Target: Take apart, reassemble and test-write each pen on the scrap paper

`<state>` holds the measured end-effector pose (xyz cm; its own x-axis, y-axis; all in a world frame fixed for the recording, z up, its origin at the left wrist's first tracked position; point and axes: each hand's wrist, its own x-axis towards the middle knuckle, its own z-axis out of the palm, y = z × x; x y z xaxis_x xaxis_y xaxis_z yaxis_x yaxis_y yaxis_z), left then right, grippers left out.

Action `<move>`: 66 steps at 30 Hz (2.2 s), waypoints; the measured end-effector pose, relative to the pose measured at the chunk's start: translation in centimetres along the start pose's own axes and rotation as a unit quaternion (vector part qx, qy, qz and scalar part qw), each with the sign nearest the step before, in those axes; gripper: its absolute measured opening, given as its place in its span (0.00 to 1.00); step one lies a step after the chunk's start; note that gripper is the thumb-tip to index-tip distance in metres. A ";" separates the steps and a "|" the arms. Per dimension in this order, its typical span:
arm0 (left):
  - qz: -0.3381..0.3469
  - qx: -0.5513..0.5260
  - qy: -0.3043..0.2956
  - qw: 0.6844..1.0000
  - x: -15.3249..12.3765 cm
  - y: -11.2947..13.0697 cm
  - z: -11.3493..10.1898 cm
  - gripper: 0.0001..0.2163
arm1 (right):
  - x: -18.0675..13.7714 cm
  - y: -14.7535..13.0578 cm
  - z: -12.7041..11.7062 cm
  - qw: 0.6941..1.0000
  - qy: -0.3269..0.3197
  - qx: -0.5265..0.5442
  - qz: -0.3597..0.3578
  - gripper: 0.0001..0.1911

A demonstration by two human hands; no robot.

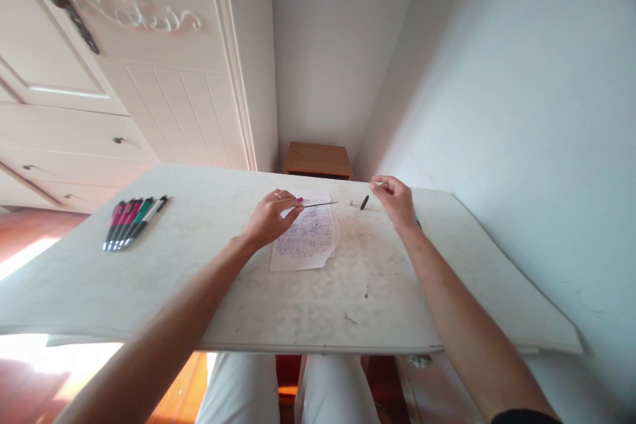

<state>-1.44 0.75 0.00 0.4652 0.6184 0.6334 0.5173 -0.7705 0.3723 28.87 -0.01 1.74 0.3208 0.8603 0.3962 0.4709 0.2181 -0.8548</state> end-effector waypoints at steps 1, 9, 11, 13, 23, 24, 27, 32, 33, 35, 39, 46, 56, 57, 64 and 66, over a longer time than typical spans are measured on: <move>0.001 -0.003 0.001 1.000 0.0 0.0 0.0 0.10 | -0.2 -0.7 0.1 1.000 0.013 0.021 -0.007 0.19; 0.015 -0.006 0.016 1.000 -0.1 -0.4 0.2 0.10 | -2.7 -2.6 2.3 0.987 -0.135 0.017 -0.090 0.17; 0.020 -0.006 0.021 1.000 -0.1 -0.4 0.3 0.10 | -3.1 -2.3 2.9 0.977 -0.163 -0.026 -0.138 0.14; 0.021 -0.007 0.022 1.000 -0.1 -0.4 0.3 0.10 | -3.4 -2.1 3.3 0.967 -0.184 -0.056 -0.167 0.10; 0.024 -0.018 0.012 0.999 -0.1 0.0 0.1 0.10 | -3.0 -2.7 2.3 0.959 -0.229 -0.037 -0.164 0.05; 0.024 -0.019 0.011 0.999 -0.1 0.0 0.1 0.10 | -2.9 -2.6 2.2 0.957 -0.235 -0.036 -0.165 0.05; 0.014 -0.019 0.014 1.000 0.0 -0.2 0.0 0.11 | -2.5 -2.4 1.7 0.958 -0.234 -0.040 -0.163 0.06; -0.007 -0.003 0.023 1.000 -0.1 -0.8 0.1 0.11 | -1.6 -1.9 0.6 0.962 -0.199 -0.095 -0.163 0.06; -0.008 0.008 0.016 1.000 -0.2 -0.9 0.1 0.10 | -1.5 -1.7 0.4 0.960 -0.197 -0.117 -0.164 0.07; -0.009 0.040 -0.008 0.999 -0.3 -1.0 0.2 0.09 | -1.3 -1.5 0.1 0.951 -0.204 -0.163 -0.163 0.07; -0.023 0.097 -0.029 0.995 -0.5 -1.1 0.5 0.08 | -1.5 -1.0 0.4 0.939 -0.211 -0.241 -0.128 0.07; -0.038 0.073 -0.046 0.996 -0.4 -1.1 1.0 0.11 | -1.9 -0.3 1.0 0.929 -0.257 -0.247 -0.096 0.07; -0.163 -0.012 0.120 0.979 0.2 -1.9 -1.2 0.14 | -1.5 -2.1 0.0 0.978 0.035 -0.189 -0.082 0.27; -0.191 -0.012 0.127 0.973 0.1 -2.0 -1.4 0.13 | -1.3 -1.9 -0.1 0.982 0.066 -0.161 -0.068 0.28; -0.289 -0.031 0.140 0.947 0.1 -2.6 -1.9 0.09 | 0.2 0.1 -0.4 0.981 0.132 0.113 0.083 0.29; -0.301 -0.029 0.129 0.944 0.1 -2.9 -1.9 0.09 | 0.3 0.1 -0.2 0.975 0.124 0.146 0.112 0.28</move>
<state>-4.27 2.74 0.28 -0.0951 0.8947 0.4363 0.5882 -0.3031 0.7497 29.20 0.20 1.82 0.5944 0.7716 0.2266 0.1243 0.1902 -0.9738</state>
